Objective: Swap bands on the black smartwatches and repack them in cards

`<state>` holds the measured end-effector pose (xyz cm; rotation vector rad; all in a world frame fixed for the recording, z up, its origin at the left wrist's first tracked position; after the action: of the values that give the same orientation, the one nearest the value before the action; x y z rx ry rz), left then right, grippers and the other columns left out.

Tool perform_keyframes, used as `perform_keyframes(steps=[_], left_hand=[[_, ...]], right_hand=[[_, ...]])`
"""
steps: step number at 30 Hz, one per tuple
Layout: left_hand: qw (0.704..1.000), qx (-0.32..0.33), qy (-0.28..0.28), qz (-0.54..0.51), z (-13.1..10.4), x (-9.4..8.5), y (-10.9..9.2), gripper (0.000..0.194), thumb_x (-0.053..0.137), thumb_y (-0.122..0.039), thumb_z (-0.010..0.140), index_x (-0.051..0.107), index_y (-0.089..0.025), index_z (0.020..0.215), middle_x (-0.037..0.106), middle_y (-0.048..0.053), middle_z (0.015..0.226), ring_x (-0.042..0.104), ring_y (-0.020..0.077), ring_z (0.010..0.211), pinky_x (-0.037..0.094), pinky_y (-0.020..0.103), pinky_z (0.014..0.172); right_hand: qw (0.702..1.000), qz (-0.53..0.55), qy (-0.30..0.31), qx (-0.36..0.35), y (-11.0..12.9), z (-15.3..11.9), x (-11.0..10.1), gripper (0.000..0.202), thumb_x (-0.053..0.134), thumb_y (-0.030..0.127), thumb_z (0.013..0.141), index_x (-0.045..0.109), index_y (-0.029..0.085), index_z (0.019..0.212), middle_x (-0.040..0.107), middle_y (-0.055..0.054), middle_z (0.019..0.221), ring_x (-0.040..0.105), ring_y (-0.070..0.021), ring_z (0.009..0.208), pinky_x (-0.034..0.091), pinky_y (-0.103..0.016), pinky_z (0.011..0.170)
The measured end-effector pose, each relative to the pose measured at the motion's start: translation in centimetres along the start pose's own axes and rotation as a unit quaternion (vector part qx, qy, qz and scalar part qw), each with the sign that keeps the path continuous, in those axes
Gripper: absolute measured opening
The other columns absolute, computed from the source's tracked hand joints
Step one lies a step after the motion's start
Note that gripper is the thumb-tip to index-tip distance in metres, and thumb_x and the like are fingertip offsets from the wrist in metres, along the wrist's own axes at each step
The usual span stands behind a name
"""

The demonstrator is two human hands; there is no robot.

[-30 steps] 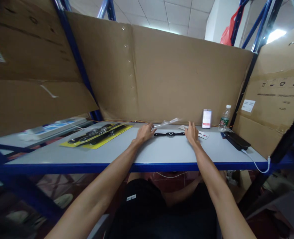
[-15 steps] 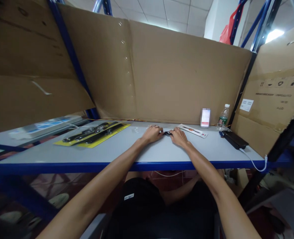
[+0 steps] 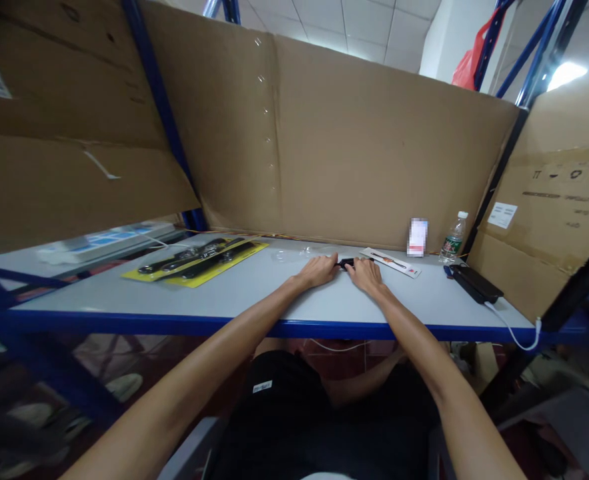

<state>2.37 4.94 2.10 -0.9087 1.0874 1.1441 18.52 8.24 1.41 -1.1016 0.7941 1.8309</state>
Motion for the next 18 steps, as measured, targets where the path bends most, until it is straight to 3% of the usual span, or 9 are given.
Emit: perform_keyframes(steps=[7, 10, 13, 18], left_hand=[[1.0, 0.009, 0.004, 0.001, -0.3, -0.5, -1.7, 0.039, 0.039, -0.033, 0.107, 0.05, -0.011, 0.137, 0.073, 0.023, 0.116, 0.07, 0.0348, 0.111, 0.05, 0.043, 0.093], [1.0, -0.021, 0.008, 0.003, 0.0, -0.2, -2.0, 0.038, 0.039, -0.034, 0.106, 0.059, -0.011, 0.13, 0.072, 0.023, 0.118, 0.07, 0.033, 0.114, 0.05, 0.04, 0.093], [0.999, -0.035, 0.014, 0.004, 0.1, 0.2, -2.2, 0.037, 0.038, -0.032, 0.106, 0.066, -0.012, 0.121, 0.072, 0.022, 0.117, 0.069, 0.0319, 0.115, 0.05, 0.038, 0.093], [1.0, -0.024, -0.008, 0.0, -0.2, 0.2, -2.3, 0.04, 0.033, -0.032, 0.108, 0.061, -0.013, 0.13, 0.073, 0.021, 0.115, 0.069, 0.0323, 0.114, 0.05, 0.039, 0.091]], right_hand=[[0.99, 0.059, 0.076, 0.108, -1.0, 1.3, 0.7, 0.038, 0.054, 0.051, 0.101, 0.077, 0.023, 0.09, 0.078, -0.009, 0.099, 0.072, -0.0245, 0.096, 0.044, -0.028, 0.074], [0.983, 0.079, 0.089, 0.14, -1.1, 1.8, 0.5, 0.037, 0.057, 0.053, 0.098, 0.077, 0.023, 0.089, 0.078, -0.007, 0.097, 0.071, -0.0227, 0.092, 0.041, -0.026, 0.068], [0.98, 0.093, 0.096, 0.145, -1.3, 1.9, 0.3, 0.036, 0.06, 0.053, 0.097, 0.075, 0.023, 0.083, 0.077, -0.004, 0.092, 0.07, -0.02, 0.086, 0.038, -0.025, 0.064], [0.977, 0.159, 0.071, 0.12, -1.7, 1.8, 0.3, 0.042, 0.062, 0.046, 0.096, 0.064, 0.02, 0.063, 0.065, -0.001, 0.064, 0.062, -0.0148, 0.066, 0.034, -0.023, 0.056]])
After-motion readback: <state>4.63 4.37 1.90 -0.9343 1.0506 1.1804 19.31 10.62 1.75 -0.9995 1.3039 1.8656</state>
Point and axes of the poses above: each hand's wrist, its own z-axis towards the middle knuckle, its own x-axis out of the palm, y = z × x, the point moved 3 cm from there along z, towards the middle knuckle
